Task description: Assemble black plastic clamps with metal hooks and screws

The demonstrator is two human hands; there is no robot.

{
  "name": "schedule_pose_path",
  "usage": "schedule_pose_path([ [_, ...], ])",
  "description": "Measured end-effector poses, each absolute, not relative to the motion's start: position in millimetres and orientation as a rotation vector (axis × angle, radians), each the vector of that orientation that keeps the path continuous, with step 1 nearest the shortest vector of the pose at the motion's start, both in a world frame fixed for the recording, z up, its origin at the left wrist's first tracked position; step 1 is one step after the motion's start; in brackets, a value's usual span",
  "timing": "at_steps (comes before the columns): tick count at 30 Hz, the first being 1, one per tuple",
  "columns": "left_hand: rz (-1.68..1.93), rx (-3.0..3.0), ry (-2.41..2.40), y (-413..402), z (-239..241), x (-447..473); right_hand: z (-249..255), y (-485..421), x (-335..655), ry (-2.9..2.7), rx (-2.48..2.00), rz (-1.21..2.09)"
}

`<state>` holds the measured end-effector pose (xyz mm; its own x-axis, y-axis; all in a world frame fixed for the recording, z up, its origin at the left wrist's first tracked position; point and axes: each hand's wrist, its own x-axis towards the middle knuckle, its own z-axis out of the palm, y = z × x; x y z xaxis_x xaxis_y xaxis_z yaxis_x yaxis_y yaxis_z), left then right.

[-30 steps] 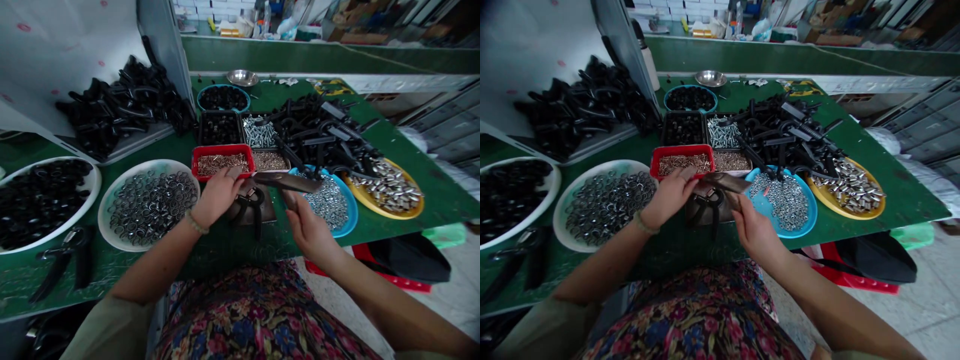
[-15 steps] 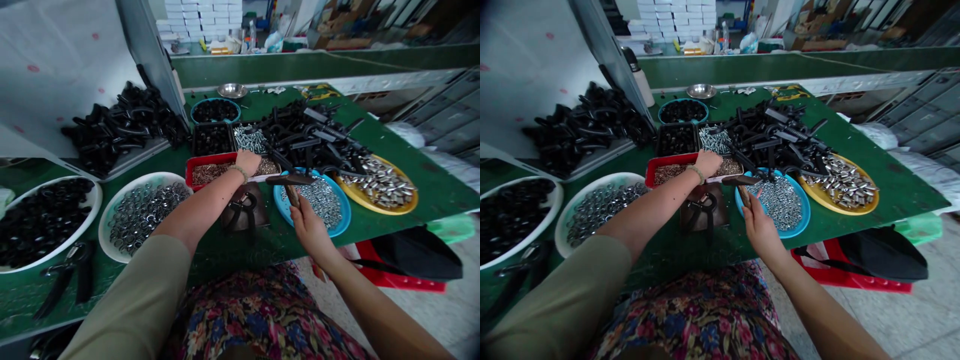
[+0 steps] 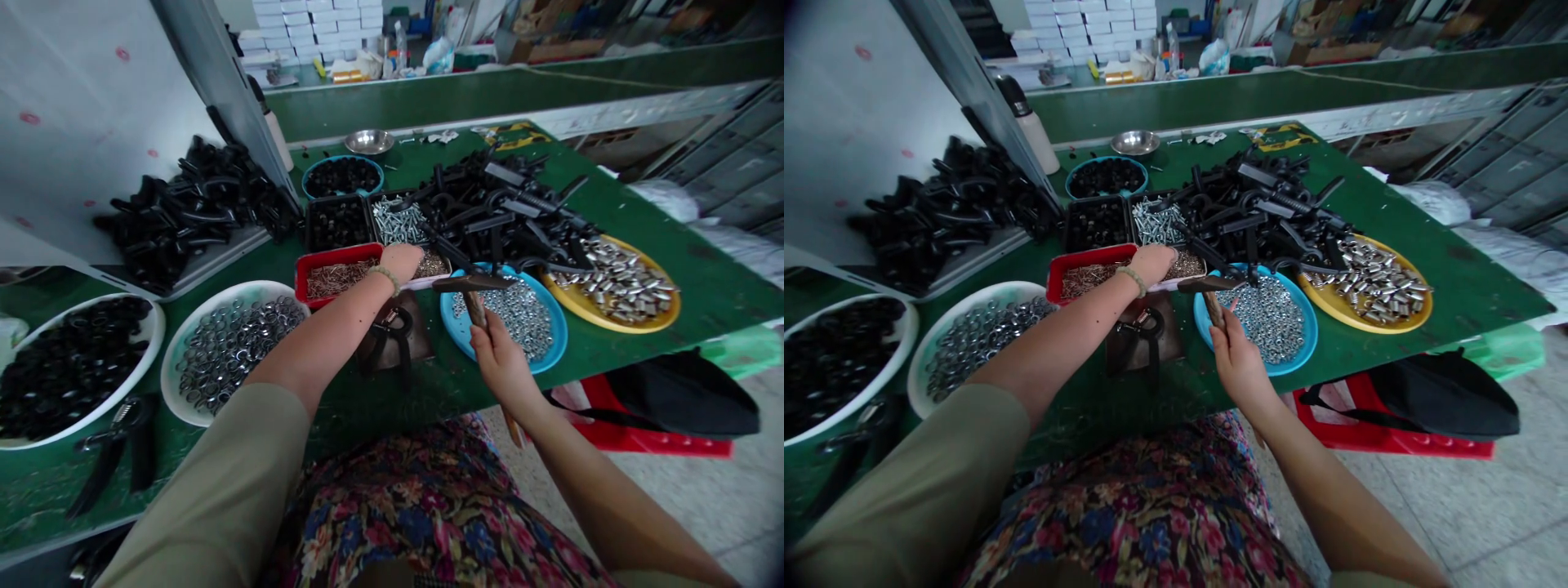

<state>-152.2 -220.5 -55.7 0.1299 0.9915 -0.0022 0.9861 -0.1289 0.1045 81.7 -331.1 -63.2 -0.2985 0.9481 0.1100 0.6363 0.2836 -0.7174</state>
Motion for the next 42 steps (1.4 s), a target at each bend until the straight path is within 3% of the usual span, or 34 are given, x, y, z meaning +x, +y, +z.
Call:
schedule_pose_path([
  [17,0.433,2.145,2.018,-226.7,-52.7,-155.1,-72.9,-329.3,79.7,-2.071,-1.408,0.749],
  [23,0.867,1.949,1.741,-311.2,-44.3,-167.9,-75.0,-330.9,86.4,-2.057,-1.383,0.795],
  [29,0.869,1.869,1.891,-393.1,-74.6,-167.0,-75.6,-331.9,80.3,-2.078,-1.341,0.824],
  [42,0.289,2.295,2.077,-394.3,-91.1,-154.4,-71.9,-344.6,73.9,-2.086,-1.311,0.819],
])
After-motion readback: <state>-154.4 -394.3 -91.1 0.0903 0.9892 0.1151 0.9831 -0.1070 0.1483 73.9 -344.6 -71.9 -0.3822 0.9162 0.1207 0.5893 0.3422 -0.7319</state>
